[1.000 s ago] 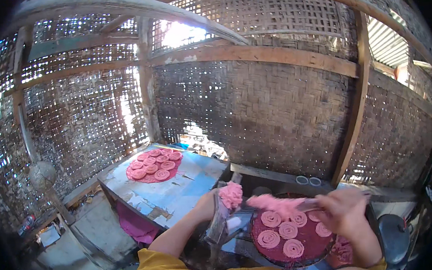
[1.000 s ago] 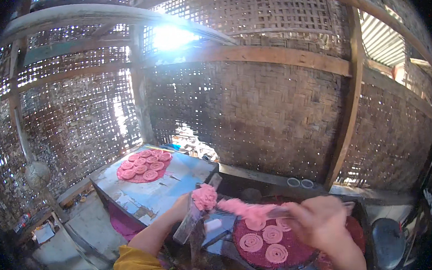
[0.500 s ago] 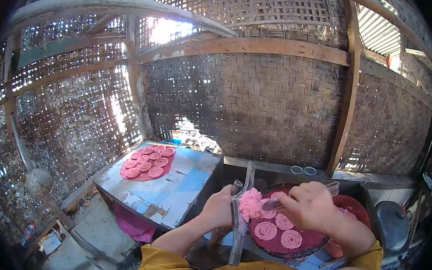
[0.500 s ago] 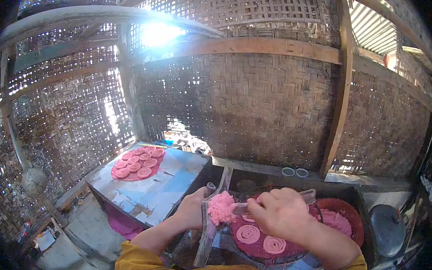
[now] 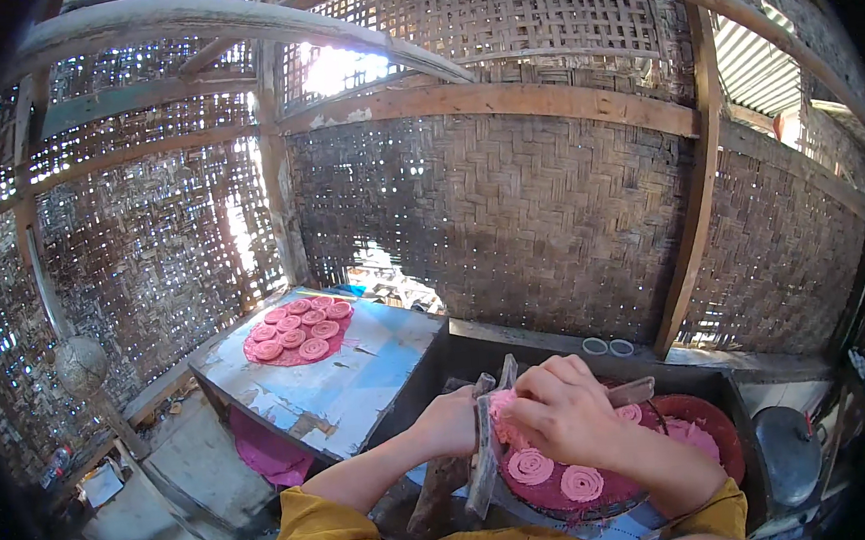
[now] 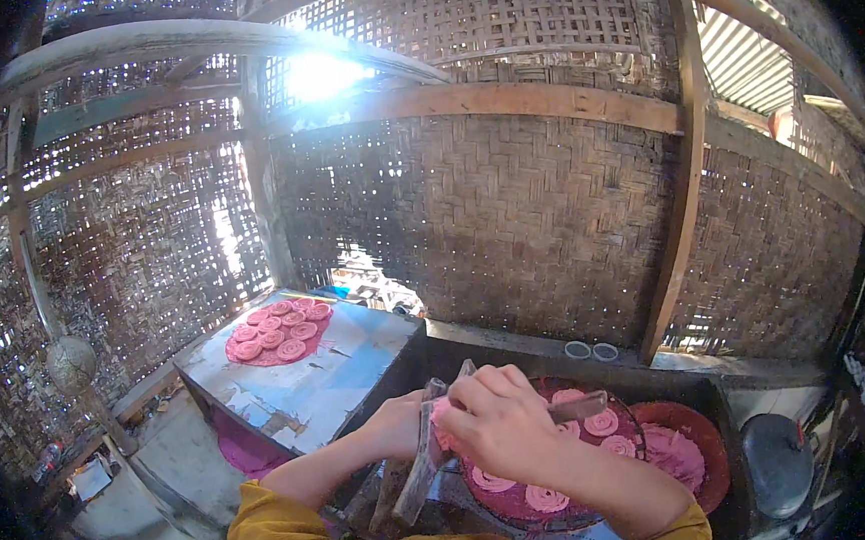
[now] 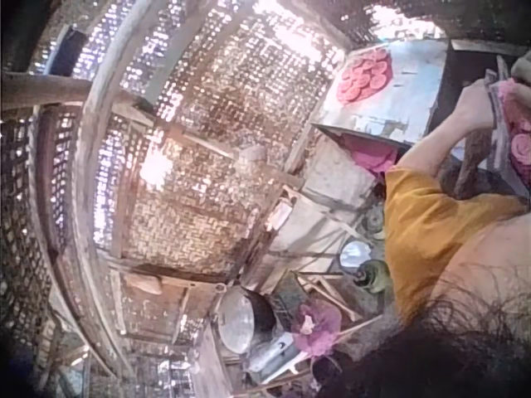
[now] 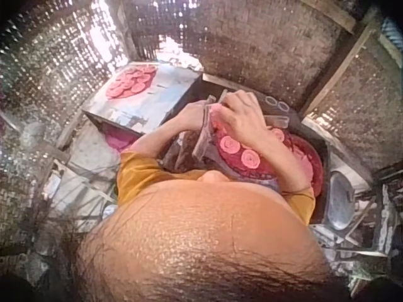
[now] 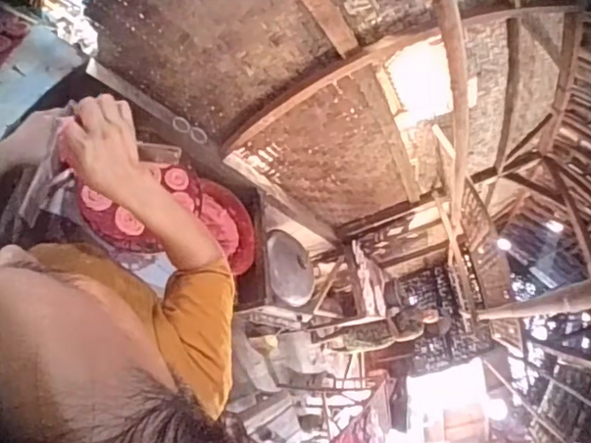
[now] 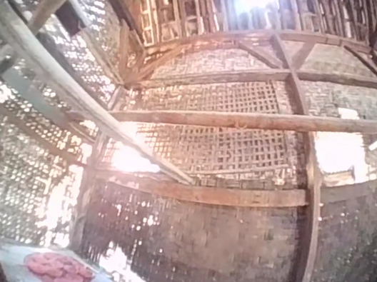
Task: The person pipes pink dough into rose shapes onto a purple mat using a wooden tool and a plastic piping bag. They repeatedly scoop dough from a red bowl, fill the bag, and pipe the dough in a spiral pattern, then transfer the finished pieces to a nearby tray.
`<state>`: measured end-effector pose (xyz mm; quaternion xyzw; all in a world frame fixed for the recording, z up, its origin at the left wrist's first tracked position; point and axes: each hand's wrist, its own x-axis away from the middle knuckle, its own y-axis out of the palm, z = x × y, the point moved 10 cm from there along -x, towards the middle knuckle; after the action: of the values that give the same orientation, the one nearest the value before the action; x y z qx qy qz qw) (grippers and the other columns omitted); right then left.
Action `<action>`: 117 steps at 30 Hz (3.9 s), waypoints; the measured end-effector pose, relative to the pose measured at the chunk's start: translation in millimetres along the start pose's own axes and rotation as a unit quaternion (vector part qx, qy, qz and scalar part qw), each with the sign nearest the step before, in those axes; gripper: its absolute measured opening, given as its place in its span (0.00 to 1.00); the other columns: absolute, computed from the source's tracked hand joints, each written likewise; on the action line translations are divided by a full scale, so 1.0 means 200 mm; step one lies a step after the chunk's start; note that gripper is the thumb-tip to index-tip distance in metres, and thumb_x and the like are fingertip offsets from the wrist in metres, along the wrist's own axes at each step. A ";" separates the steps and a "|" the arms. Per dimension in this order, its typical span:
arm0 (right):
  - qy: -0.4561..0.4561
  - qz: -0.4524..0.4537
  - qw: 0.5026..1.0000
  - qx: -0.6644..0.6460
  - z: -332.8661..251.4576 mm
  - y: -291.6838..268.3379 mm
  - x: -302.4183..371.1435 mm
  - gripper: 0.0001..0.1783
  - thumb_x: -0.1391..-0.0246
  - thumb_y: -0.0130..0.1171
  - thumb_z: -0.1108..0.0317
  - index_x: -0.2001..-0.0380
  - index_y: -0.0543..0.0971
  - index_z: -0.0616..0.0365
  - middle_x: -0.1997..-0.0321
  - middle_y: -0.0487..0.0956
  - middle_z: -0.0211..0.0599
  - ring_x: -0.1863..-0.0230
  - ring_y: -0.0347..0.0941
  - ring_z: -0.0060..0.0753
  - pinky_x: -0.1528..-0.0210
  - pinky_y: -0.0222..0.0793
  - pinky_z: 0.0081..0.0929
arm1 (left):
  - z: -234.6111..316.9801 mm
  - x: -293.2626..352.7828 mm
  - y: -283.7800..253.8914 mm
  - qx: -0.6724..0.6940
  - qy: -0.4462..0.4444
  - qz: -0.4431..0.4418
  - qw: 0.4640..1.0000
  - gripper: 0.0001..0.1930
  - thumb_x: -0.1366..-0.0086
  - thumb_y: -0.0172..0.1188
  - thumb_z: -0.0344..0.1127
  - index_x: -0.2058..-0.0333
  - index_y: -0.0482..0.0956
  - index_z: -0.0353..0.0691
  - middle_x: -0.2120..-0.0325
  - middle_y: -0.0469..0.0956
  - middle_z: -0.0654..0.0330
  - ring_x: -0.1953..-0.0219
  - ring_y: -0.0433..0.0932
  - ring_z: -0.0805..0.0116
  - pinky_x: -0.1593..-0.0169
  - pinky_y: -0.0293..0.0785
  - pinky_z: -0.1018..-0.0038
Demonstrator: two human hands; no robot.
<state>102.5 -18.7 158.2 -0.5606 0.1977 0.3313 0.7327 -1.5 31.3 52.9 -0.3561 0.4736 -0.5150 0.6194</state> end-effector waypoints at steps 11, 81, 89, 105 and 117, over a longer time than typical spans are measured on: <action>-0.031 -0.091 0.995 0.023 -0.04 0.14 -0.02 0.10 0.66 0.56 0.66 0.74 0.76 0.50 0.71 0.69 0.27 0.65 0.65 0.30 0.59 0.57 0.29 | -0.01 0.02 0.04 -0.009 0.035 0.024 0.999 0.22 0.52 0.57 0.51 0.61 0.73 0.45 0.63 0.74 0.51 0.58 0.73 0.54 0.57 0.71 0.64; -0.250 0.065 0.913 0.317 -0.17 0.02 0.24 0.08 0.58 0.54 0.66 0.72 0.74 0.57 0.77 0.71 0.29 0.78 0.65 0.21 0.76 0.55 0.17 | -0.12 0.07 -0.03 0.173 0.039 0.051 0.983 0.21 0.51 0.60 0.43 0.56 0.74 0.47 0.59 0.73 0.54 0.59 0.74 0.60 0.55 0.70 0.70; 0.375 0.132 0.865 -0.306 0.49 0.13 0.49 0.09 0.56 0.61 0.71 0.68 0.76 0.57 0.69 0.78 0.31 0.69 0.73 0.24 0.67 0.68 0.21 | -0.60 -0.05 0.18 0.288 -0.084 0.170 0.939 0.17 0.41 0.48 0.41 0.57 0.71 0.40 0.59 0.73 0.60 0.59 0.72 0.70 0.53 0.69 0.73; 0.219 0.221 0.948 -0.066 0.31 0.17 0.32 0.17 0.67 0.69 0.67 0.69 0.76 0.55 0.82 0.74 0.33 0.83 0.71 0.32 0.81 0.64 0.26 | -0.51 0.14 -0.05 0.293 -0.051 0.369 0.880 0.18 0.56 0.61 0.38 0.64 0.76 0.41 0.63 0.74 0.52 0.59 0.73 0.54 0.55 0.71 0.67; 0.320 0.215 0.903 -0.189 0.38 0.26 0.40 0.14 0.66 0.69 0.65 0.74 0.78 0.57 0.79 0.76 0.35 0.79 0.73 0.31 0.77 0.68 0.25 | -0.71 0.05 0.13 0.730 -0.030 0.280 0.623 0.15 0.38 0.41 0.38 0.58 0.72 0.38 0.65 0.75 0.58 0.62 0.75 0.67 0.56 0.71 0.70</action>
<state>114.5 82.6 91.7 -0.7081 0.4707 0.3151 0.4215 -129.6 34.6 -15.2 0.3474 0.0007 -0.4823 0.8042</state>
